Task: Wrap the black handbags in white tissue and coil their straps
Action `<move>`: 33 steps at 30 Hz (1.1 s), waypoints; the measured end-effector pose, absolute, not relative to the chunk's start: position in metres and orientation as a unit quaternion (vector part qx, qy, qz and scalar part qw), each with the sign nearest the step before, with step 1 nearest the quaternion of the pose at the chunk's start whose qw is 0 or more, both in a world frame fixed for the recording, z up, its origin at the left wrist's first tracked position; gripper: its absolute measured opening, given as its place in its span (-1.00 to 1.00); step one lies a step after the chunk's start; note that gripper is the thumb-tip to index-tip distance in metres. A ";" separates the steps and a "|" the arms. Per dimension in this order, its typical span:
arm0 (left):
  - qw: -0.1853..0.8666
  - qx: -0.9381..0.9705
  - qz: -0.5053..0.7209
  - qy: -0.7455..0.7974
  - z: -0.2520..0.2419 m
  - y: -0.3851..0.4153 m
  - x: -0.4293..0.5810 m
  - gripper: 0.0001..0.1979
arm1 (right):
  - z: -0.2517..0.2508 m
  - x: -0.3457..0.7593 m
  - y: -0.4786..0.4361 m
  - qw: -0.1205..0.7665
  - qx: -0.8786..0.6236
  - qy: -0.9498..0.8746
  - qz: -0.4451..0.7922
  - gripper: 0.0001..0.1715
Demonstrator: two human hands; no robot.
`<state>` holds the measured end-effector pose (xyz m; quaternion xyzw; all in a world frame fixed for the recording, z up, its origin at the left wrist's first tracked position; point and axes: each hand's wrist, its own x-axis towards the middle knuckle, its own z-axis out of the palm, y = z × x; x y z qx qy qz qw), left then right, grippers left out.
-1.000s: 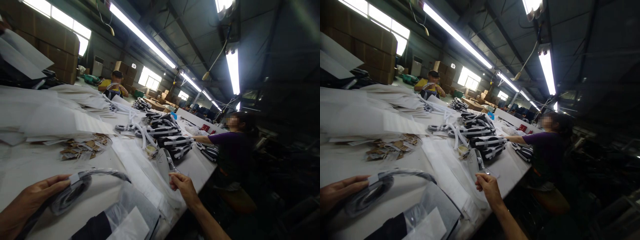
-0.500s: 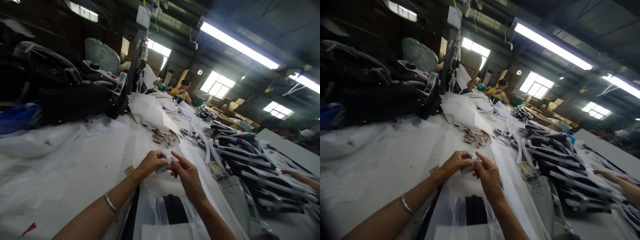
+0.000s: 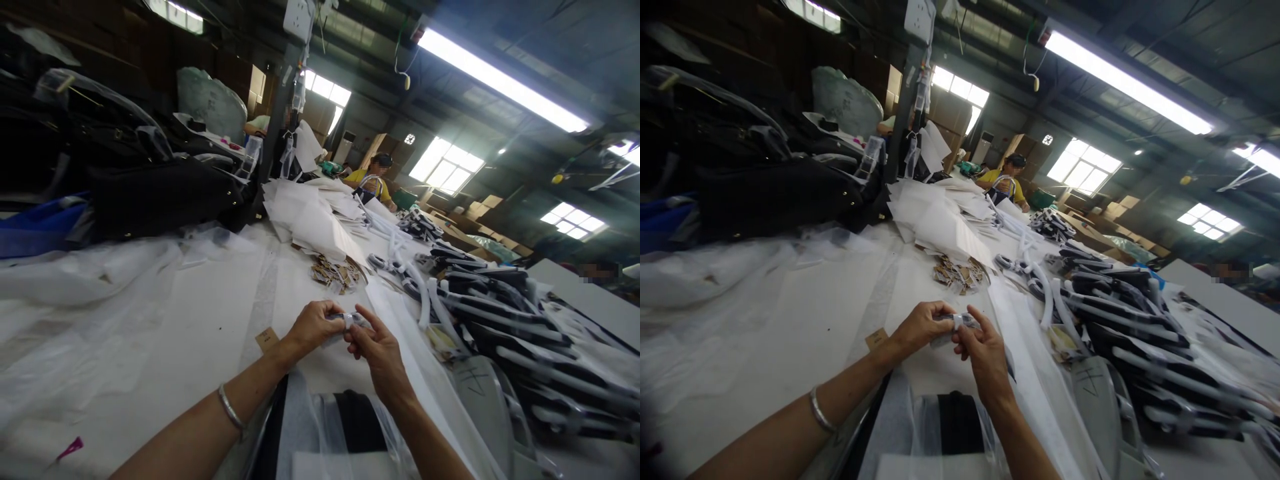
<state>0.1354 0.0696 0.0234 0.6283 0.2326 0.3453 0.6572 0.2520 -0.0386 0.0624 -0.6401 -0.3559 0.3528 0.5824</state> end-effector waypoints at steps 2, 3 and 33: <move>0.660 0.626 0.346 0.232 0.024 0.070 0.135 -0.75 | 0.063 0.253 -0.038 0.578 -0.633 -0.350 0.376 -0.03; 0.661 0.624 0.345 0.233 0.024 0.070 0.135 -0.75 | 0.063 0.254 -0.038 0.575 -0.632 -0.347 0.386 -0.02; 0.504 0.684 0.372 0.374 0.017 0.102 0.127 -0.66 | 0.087 0.277 0.036 -0.091 -0.690 -0.718 -0.007 -0.12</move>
